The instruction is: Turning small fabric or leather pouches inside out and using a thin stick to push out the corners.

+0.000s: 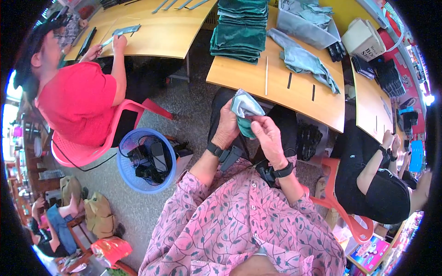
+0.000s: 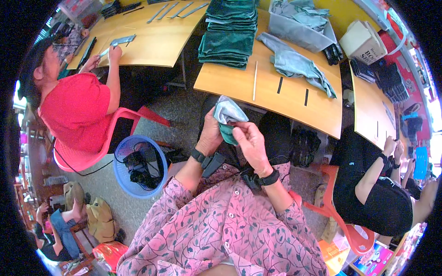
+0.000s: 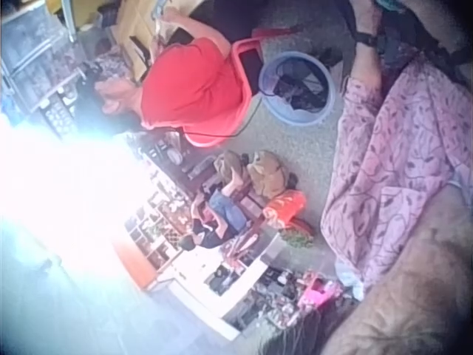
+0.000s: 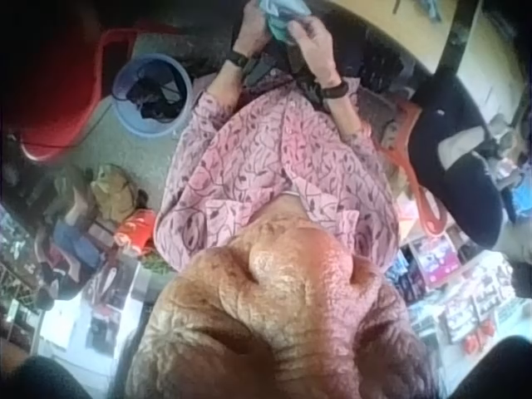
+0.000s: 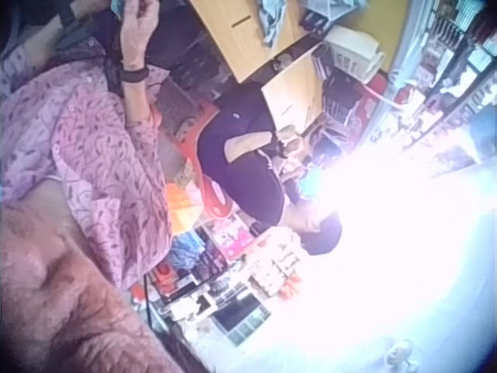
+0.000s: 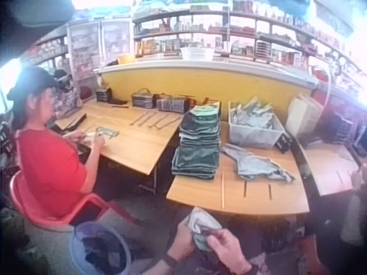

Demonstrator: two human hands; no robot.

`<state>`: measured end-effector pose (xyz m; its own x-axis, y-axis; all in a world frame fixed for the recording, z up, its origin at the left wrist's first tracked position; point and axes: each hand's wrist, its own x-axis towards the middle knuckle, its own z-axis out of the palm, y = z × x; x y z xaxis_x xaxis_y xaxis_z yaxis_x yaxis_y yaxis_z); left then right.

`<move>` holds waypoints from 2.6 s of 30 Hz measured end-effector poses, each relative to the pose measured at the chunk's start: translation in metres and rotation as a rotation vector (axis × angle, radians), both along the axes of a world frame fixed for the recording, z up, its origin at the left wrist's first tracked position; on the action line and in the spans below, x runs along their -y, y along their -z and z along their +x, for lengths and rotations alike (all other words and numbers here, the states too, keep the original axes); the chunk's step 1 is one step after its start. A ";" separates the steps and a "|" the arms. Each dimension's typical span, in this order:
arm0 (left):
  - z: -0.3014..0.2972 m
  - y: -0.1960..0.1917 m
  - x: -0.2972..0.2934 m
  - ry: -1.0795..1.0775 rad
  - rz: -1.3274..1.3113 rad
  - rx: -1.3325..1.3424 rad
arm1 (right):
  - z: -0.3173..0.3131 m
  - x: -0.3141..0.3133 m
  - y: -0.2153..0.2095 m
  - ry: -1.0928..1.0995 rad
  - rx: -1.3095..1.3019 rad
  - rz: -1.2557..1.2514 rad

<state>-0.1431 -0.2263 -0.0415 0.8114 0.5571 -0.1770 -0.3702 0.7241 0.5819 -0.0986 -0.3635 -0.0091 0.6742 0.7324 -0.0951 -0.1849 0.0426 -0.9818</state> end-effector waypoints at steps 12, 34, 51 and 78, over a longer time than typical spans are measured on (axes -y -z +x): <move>-0.003 0.019 0.004 0.380 0.478 -0.215 | 0.021 0.013 0.010 0.277 0.056 -0.073; -0.005 -0.001 0.014 0.250 0.314 -0.242 | 0.029 -0.008 0.018 0.326 0.026 -0.107; -0.001 0.030 0.019 -0.299 0.708 -0.430 | -0.017 -0.020 -0.001 0.142 0.549 -0.296; -0.002 0.014 0.045 0.219 0.071 -0.356 | 0.055 -0.015 0.037 0.490 0.614 -0.428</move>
<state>-0.1451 -0.2713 -0.0551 0.8069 0.3995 -0.4352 0.0211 0.7167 0.6971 -0.0434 -0.3486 -0.0456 0.9244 0.3329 0.1862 0.3208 -0.4142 -0.8518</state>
